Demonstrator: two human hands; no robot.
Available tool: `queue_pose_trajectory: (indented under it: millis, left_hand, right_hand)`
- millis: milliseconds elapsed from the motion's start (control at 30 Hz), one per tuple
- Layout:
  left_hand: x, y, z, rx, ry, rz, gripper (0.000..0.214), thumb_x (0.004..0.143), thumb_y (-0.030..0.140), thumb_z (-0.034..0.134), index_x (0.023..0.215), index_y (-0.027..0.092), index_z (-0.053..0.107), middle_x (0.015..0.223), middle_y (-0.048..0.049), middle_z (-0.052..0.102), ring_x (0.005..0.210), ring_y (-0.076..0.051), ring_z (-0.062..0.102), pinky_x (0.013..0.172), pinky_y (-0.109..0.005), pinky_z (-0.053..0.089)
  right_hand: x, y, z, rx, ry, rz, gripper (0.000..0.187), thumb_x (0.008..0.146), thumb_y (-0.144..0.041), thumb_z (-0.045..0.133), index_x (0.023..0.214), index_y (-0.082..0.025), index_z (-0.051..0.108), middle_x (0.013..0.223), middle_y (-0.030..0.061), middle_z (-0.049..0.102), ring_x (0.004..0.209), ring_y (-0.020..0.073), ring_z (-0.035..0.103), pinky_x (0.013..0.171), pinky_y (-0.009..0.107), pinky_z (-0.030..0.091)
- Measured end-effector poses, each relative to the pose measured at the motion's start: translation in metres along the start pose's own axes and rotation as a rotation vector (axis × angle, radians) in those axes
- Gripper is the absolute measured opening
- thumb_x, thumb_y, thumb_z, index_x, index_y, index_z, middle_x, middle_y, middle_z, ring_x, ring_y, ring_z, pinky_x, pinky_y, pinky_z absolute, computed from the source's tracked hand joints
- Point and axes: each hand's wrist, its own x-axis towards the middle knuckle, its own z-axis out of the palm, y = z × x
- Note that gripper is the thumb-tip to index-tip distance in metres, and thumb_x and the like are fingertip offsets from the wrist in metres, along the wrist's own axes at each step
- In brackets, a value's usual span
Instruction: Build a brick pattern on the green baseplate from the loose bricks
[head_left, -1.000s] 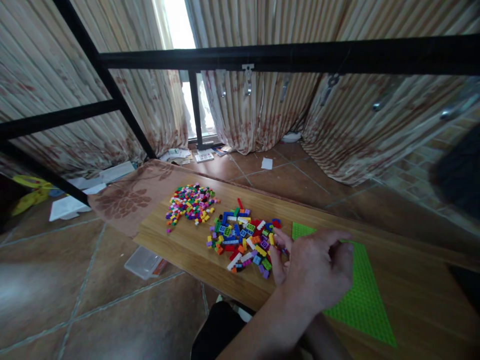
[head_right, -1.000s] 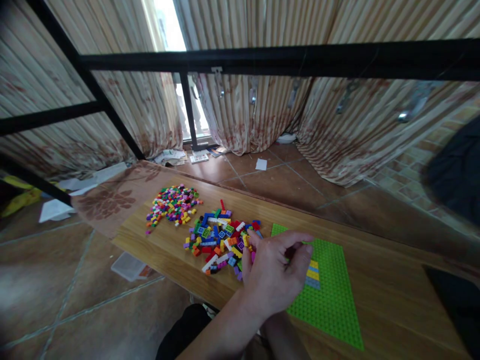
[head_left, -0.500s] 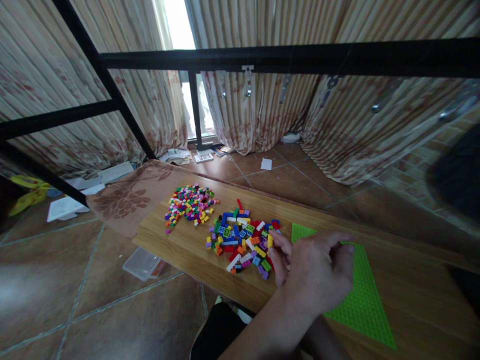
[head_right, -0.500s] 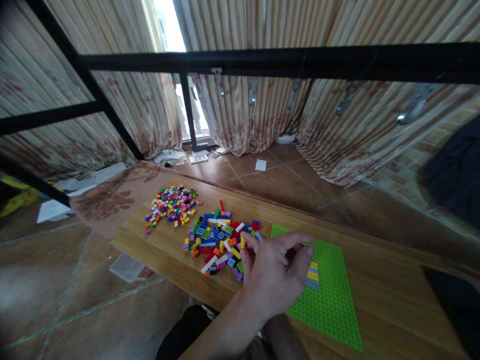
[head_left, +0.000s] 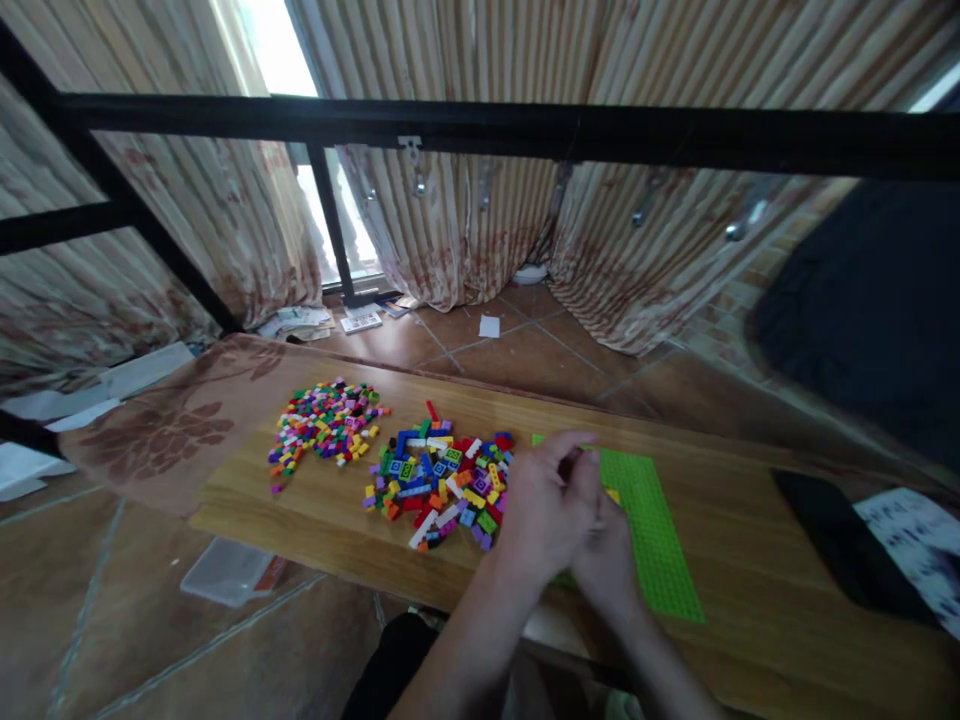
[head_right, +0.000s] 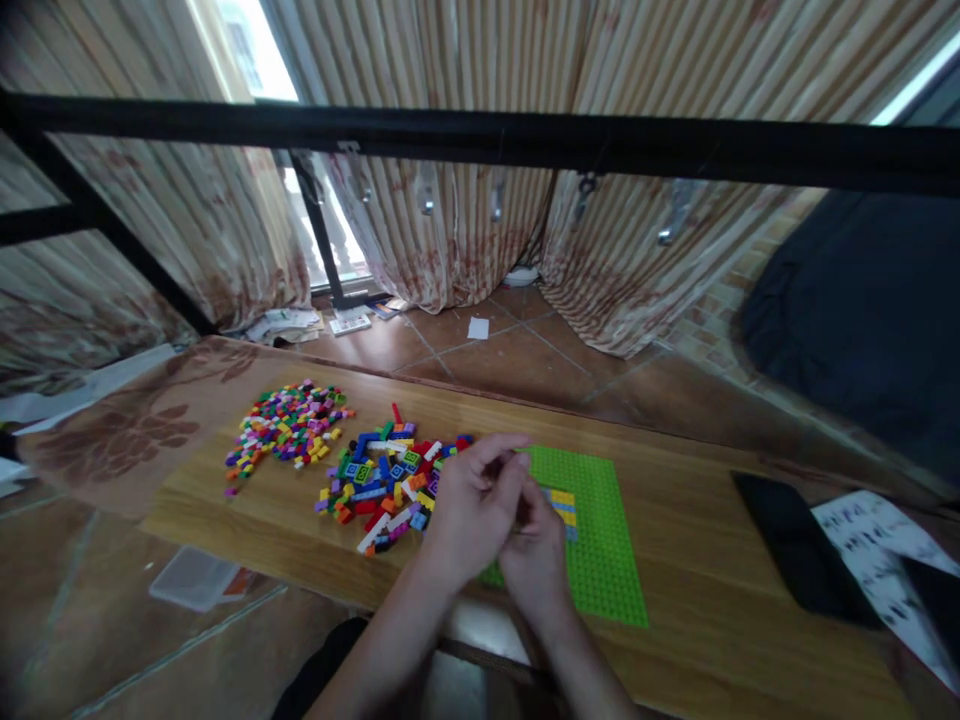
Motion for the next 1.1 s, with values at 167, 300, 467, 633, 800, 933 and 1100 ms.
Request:
queue_pose_trajectory:
  millis: [167, 300, 467, 633, 800, 933, 1100]
  left_hand:
    - [0.009, -0.016, -0.008, 0.207, -0.090, -0.050, 0.026, 0.087, 0.023, 0.051, 0.106, 0.016, 0.067, 0.082, -0.0035, 0.070, 0.072, -0.014, 0.063, 0.067, -0.025, 0.050]
    - [0.006, -0.025, -0.001, 0.519, -0.251, -0.106, 0.029, 0.084, 0.020, 0.054, 0.111, 0.016, 0.066, 0.094, -0.0076, 0.072, 0.080, -0.018, 0.066, 0.074, -0.028, 0.051]
    - [-0.003, -0.033, 0.012, 0.753, -0.400, -0.113, 0.032, 0.082, 0.020, 0.058, 0.114, 0.016, 0.063, 0.102, -0.0097, 0.070, 0.090, -0.021, 0.067, 0.081, -0.030, 0.049]
    - [-0.005, -0.038, 0.019, 0.840, -0.454, -0.120, 0.032, 0.082, 0.019, 0.057, 0.113, 0.015, 0.061, 0.104, -0.0108, 0.069, 0.095, -0.022, 0.065, 0.082, -0.030, 0.048]
    - [-0.005, -0.039, 0.022, 0.877, -0.486, -0.132, 0.033, 0.083, 0.016, 0.055, 0.116, 0.013, 0.059, 0.108, -0.0124, 0.066, 0.101, -0.022, 0.063, 0.088, -0.030, 0.046]
    - [-0.004, -0.039, 0.024, 0.882, -0.495, -0.126, 0.031, 0.082, 0.017, 0.057, 0.113, 0.012, 0.059, 0.108, -0.0137, 0.064, 0.098, -0.023, 0.063, 0.085, -0.030, 0.047]
    - [-0.004, -0.036, 0.026, 0.910, -0.497, -0.139, 0.027, 0.082, 0.018, 0.058, 0.109, 0.012, 0.058, 0.105, -0.0135, 0.065, 0.095, -0.023, 0.064, 0.081, -0.031, 0.047]
  right_hand:
    - [0.000, 0.014, -0.061, -0.006, 0.151, 0.245, 0.029, 0.076, -0.038, 0.068, 0.099, -0.021, 0.063, 0.085, 0.0039, 0.071, 0.076, 0.0185, 0.066, 0.070, 0.032, 0.053]
    - [-0.007, 0.033, -0.103, -0.113, 0.112, 0.334, 0.029, 0.072, -0.043, 0.070, 0.088, -0.019, 0.067, 0.078, 0.0047, 0.071, 0.074, 0.0212, 0.066, 0.069, 0.034, 0.052]
    - [-0.022, 0.036, -0.121, -0.226, -0.041, 0.358, 0.021, 0.081, -0.039, 0.060, 0.089, -0.021, 0.065, 0.078, 0.0032, 0.071, 0.071, 0.0200, 0.066, 0.066, 0.032, 0.051]
    - [-0.028, 0.029, -0.113, -0.364, -0.129, 0.190, 0.014, 0.087, -0.032, 0.054, 0.086, -0.024, 0.066, 0.083, 0.0021, 0.069, 0.080, 0.0195, 0.064, 0.075, 0.033, 0.048]
    - [-0.026, 0.038, -0.104, -0.386, -0.093, 0.102, 0.011, 0.084, -0.028, 0.060, 0.082, -0.024, 0.070, 0.087, 0.0031, 0.064, 0.085, 0.0192, 0.062, 0.078, 0.033, 0.047]
    - [-0.025, 0.047, -0.103, -0.433, -0.091, 0.092, 0.012, 0.084, -0.023, 0.060, 0.082, -0.024, 0.072, 0.080, 0.0021, 0.065, 0.080, 0.0187, 0.062, 0.074, 0.032, 0.047]
    - [-0.027, 0.047, -0.104, -0.529, -0.104, 0.036, 0.018, 0.088, -0.021, 0.055, 0.081, -0.023, 0.072, 0.078, 0.0025, 0.067, 0.076, 0.0182, 0.062, 0.071, 0.031, 0.046]
